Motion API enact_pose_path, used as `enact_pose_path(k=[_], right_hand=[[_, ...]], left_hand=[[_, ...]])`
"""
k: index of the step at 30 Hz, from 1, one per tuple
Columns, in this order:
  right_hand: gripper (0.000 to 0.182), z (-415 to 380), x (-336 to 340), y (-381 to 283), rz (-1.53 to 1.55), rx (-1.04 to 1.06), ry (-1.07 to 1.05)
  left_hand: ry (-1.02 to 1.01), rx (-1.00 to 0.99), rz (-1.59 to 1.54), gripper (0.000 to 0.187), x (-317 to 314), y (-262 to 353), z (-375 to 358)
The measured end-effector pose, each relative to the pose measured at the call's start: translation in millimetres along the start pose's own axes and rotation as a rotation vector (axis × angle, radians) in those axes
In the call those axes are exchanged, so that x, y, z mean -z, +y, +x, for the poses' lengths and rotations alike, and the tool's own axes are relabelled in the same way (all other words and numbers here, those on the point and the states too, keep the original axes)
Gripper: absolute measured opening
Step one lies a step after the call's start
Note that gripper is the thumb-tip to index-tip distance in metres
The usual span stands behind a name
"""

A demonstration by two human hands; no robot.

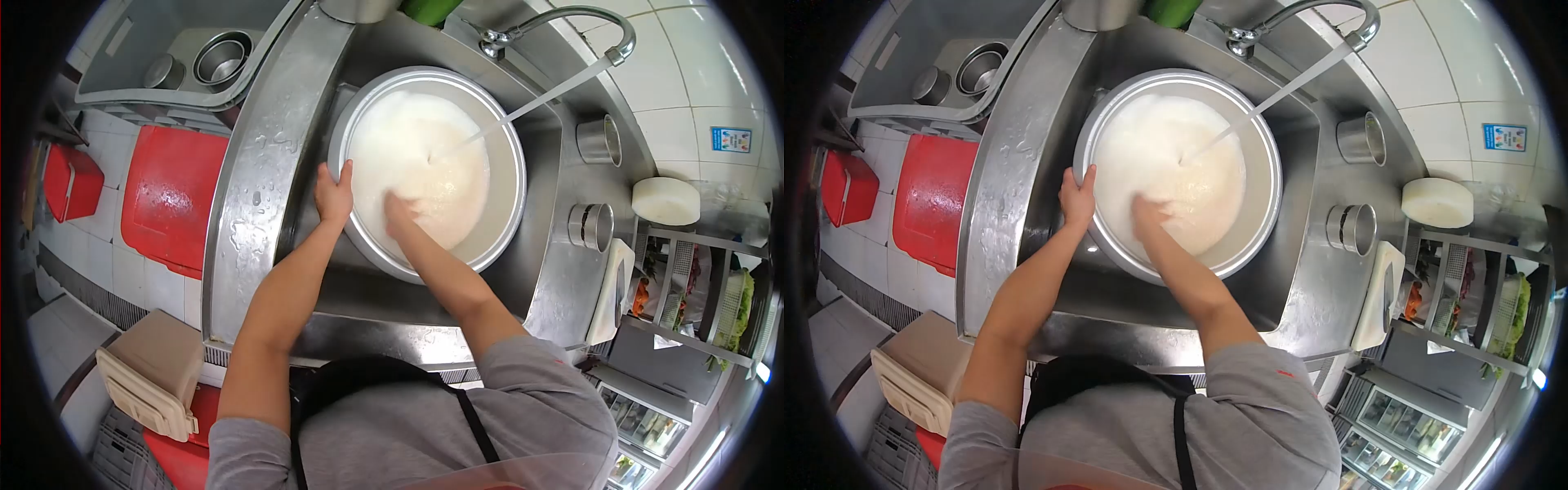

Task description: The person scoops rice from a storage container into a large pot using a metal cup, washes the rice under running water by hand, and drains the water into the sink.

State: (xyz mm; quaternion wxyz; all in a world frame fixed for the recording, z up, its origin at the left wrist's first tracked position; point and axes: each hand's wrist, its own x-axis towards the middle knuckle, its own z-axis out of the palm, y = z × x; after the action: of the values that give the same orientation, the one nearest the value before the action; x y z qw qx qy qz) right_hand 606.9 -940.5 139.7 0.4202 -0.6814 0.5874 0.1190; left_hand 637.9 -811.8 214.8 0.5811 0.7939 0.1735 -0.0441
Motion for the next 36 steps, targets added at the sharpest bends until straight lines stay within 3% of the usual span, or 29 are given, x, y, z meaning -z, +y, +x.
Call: enact_pose_path(k=[2,4,5,7,9,10,12,15,16,18,20,22,24,25,27,28,30,32,33,34,35,36], right_hand=[[0.074,-19,1,-22,0.115,0.038,-0.058],[0.065,-15,22,-42,0.460,0.036,-0.893],[0.055,-30,43,-55,0.399,0.092,-0.707],[0.035,20,72,-51,0.257,0.201,-0.426],[0.025,114,101,-28,0.099,0.500,0.136],[0.024,162,120,-18,0.199,0.394,0.274],[0.028,319,145,33,-0.524,0.636,0.466],[0.031,163,173,-34,-1.583,0.746,0.545],[0.031,166,164,-36,-1.576,0.753,0.531],[0.025,185,154,-46,-1.191,0.817,0.581],[0.025,229,124,-67,-1.044,0.850,0.602],[0.025,219,103,-92,-0.902,0.884,0.623],[0.029,142,91,-145,-0.731,0.569,0.594],[0.029,153,76,-151,-0.732,0.573,0.590],[0.031,190,40,-174,-0.071,0.478,0.774],[0.031,182,32,-187,-0.068,0.484,0.772],[0.025,148,7,-213,1.034,0.479,0.252],[0.027,126,-27,-217,1.052,0.665,0.051],[0.029,104,-42,-210,0.868,0.576,0.114],[0.030,79,-59,-200,1.089,0.609,-0.137],[0.028,45,-67,-187,1.116,0.485,-0.235],[0.033,44,-92,-165,0.971,0.421,-0.094]], left_hand=[[0.002,-0.009,-0.003,0.047,-3,-3,1],[0.016,-0.021,0.005,0.046,0,-2,1],[0.026,-0.034,0.023,0.045,2,3,-1],[0.030,-0.042,0.041,0.043,2,3,-1],[0.052,-0.028,0.051,0.039,-2,-1,0],[0.055,-0.024,0.050,0.039,-1,0,1],[0.031,-0.008,-0.003,0.039,1,3,-1],[0.036,-0.046,-0.025,0.039,0,3,-2],[0.042,-0.046,-0.011,0.039,1,3,-2],[0.016,-0.049,-0.045,0.038,2,4,-2],[0.023,-0.035,-0.012,0.038,2,4,-2],[0.017,-0.027,0.002,0.037,1,3,-1],[0.016,-0.018,-0.012,0.037,2,4,-1],[0.004,-0.014,-0.031,0.037,3,6,-2],[0.008,-0.020,-0.013,0.038,4,10,-4],[0.005,0.001,-0.016,0.038,3,9,-4],[0.009,0.020,-0.022,0.038,4,4,-1],[0.030,-0.019,0.008,0.038,2,3,-1],[0.026,-0.020,-0.005,0.038,2,6,-3],[0.019,0.006,-0.010,0.040,3,9,-4],[0.014,0.033,-0.012,0.041,5,12,-4],[-0.005,0.068,0.010,0.042,7,15,-4]])
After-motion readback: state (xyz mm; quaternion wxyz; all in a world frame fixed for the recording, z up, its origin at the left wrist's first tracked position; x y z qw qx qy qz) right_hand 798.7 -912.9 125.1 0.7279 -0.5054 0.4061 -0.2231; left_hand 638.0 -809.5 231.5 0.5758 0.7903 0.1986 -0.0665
